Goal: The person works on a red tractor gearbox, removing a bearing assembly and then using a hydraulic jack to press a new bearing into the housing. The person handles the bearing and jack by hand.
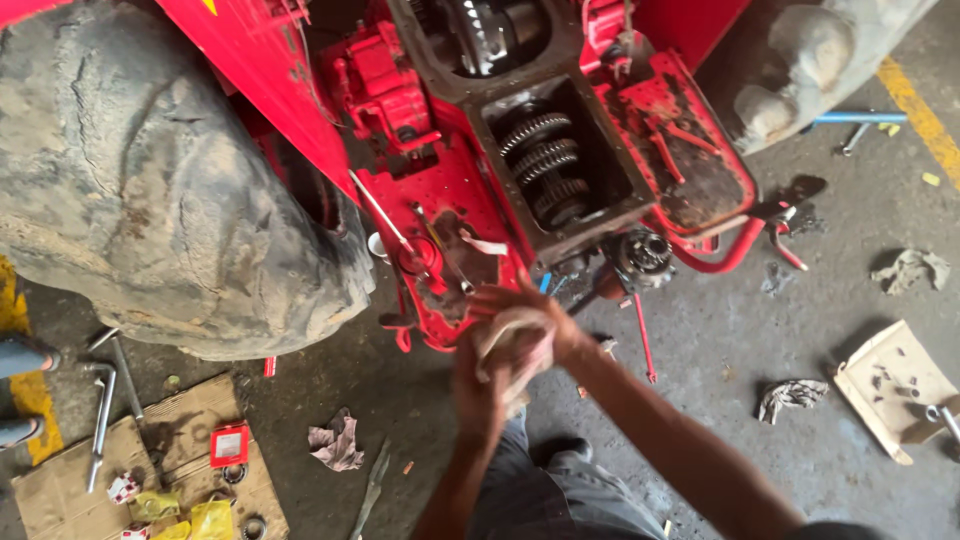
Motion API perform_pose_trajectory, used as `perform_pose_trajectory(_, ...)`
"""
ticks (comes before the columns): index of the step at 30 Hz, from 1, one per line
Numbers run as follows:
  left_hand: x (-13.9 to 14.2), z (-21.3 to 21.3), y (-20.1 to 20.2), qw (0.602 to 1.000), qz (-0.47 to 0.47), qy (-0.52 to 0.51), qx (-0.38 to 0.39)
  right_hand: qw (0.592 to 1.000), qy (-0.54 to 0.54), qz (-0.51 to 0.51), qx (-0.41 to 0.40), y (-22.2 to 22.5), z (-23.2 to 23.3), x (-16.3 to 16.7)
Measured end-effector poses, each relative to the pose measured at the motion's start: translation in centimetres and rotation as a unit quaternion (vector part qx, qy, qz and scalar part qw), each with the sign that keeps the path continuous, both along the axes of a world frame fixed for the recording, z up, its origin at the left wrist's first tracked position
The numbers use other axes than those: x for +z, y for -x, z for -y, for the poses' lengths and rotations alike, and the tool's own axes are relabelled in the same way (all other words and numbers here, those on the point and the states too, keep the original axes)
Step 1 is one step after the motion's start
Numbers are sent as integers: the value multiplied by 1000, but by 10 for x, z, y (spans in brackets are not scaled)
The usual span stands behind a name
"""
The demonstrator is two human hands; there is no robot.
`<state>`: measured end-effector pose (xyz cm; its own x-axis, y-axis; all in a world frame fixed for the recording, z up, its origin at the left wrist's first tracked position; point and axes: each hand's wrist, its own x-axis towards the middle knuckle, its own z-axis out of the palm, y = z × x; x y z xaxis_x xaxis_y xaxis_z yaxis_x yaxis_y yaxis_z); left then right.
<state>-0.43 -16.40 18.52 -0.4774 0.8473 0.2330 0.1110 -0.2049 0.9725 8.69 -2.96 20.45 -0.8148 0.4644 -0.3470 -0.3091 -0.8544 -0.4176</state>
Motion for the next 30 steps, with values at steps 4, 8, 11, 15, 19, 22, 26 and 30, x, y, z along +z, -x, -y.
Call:
perform_pose_trajectory(4, 12, -15, -62, 964, 220, -141, -38, 995, -35, 32, -84, -47, 86, 0)
perform_pose_trajectory(8, 9, -17, -93, 995, -69, 43, 48, 968, -169, 104, -153, -95, 134, -1)
perform_pose_trajectory(11, 23, 14, -146, 998, -11, 59, -26, 907, -310, 176, -223, -140, 128, 9)
perform_pose_trajectory(15, 57, 68, -202, 966, 122, 93, -207, 868, -340, 197, -303, -199, 113, 47)
perform_pose_trajectory(19, 75, 46, -208, 979, -119, -79, -148, 955, -167, -105, -224, -211, 137, 71)
perform_pose_trajectory(22, 69, -14, -175, 986, -148, 24, -75, 968, -153, 15, -197, -195, 164, 59)
perform_pose_trajectory(26, 48, -52, -109, 992, -39, -57, -106, 946, -261, 51, -185, -206, 150, 33)
perform_pose_trajectory(30, 15, -31, -108, 978, -17, 206, -8, 943, -165, 148, -250, -180, 106, 5)
